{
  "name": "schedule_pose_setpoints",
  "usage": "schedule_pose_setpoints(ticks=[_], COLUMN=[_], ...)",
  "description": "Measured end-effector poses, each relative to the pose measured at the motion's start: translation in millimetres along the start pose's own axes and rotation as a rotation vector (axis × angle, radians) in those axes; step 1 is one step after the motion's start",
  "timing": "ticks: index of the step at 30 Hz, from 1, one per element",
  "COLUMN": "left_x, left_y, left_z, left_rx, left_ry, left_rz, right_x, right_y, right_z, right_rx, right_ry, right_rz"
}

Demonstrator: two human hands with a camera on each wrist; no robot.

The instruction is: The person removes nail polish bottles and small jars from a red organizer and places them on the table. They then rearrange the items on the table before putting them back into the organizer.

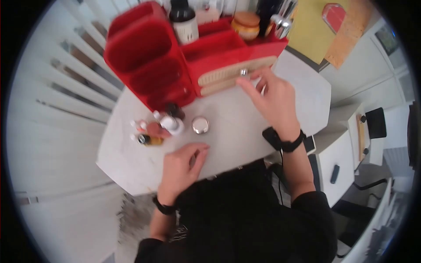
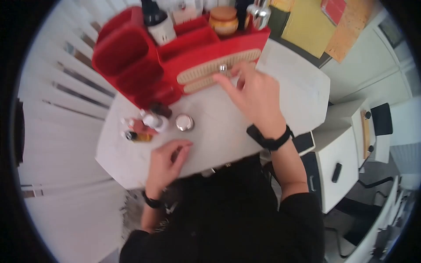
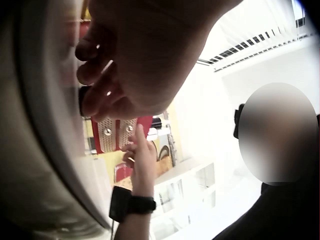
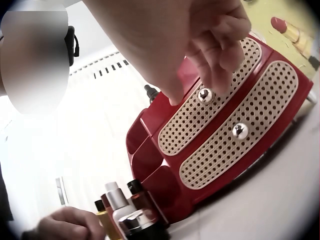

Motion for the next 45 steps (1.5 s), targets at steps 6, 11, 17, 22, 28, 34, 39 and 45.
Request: schedule_pose_setpoints(ticks=[6,11,17,22,28,34,39,45], left_x=[-79.8,-163.2,-164.7,-167.2,-150.6,-174.3,-197.4,-216.0], left_y=[-15.0,-27.4,-27.4,-28.4,-20.1,-32.1,-36.2,-39.4], left_z=[10.3,22.2,16.6,18.5,15.3,-14.3,-29.8,-35.8], left_rx=[0.258,0.377,0.423,0.409,0.513,0.606,0.645,0.574], left_ry=[-0.182,-0.424,-0.423,-0.437,-0.497,-0.426,-0.263,0.068], left_rz=[-0.238,-0.393,-0.390,-0.388,-0.332,-0.527,-0.732,-0.852], right_x=[-8.3,-14.2,-15.5,-3.4,-6.5,14.0,-1.6,-1.0], right_y=[-18.9,-25.9,-10.3,21.2,41.1,32.2,38.4,37.3], right_z=[-19.3,-20.2,-15.5,5.5,14.9,16.9,18.6,29.7], right_rx=[0.079,-0.008,-0.006,0.017,0.005,-0.051,0.015,0.087], right_ry=[0.165,0.115,0.104,0.133,0.116,0.135,0.190,0.231], right_rz=[0.079,0.071,-0.031,-0.084,-0.116,-0.105,-0.065,-0.050])
Point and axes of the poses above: each hand's wrist, its own y-axis away from the middle knuckle, its own z-axis out of the back of the hand, x = y × z, the point moved 8 cm from there along -y, towards the middle knuckle, and after that the axes turned 5 degrees about -y, right-handed, at the moved point
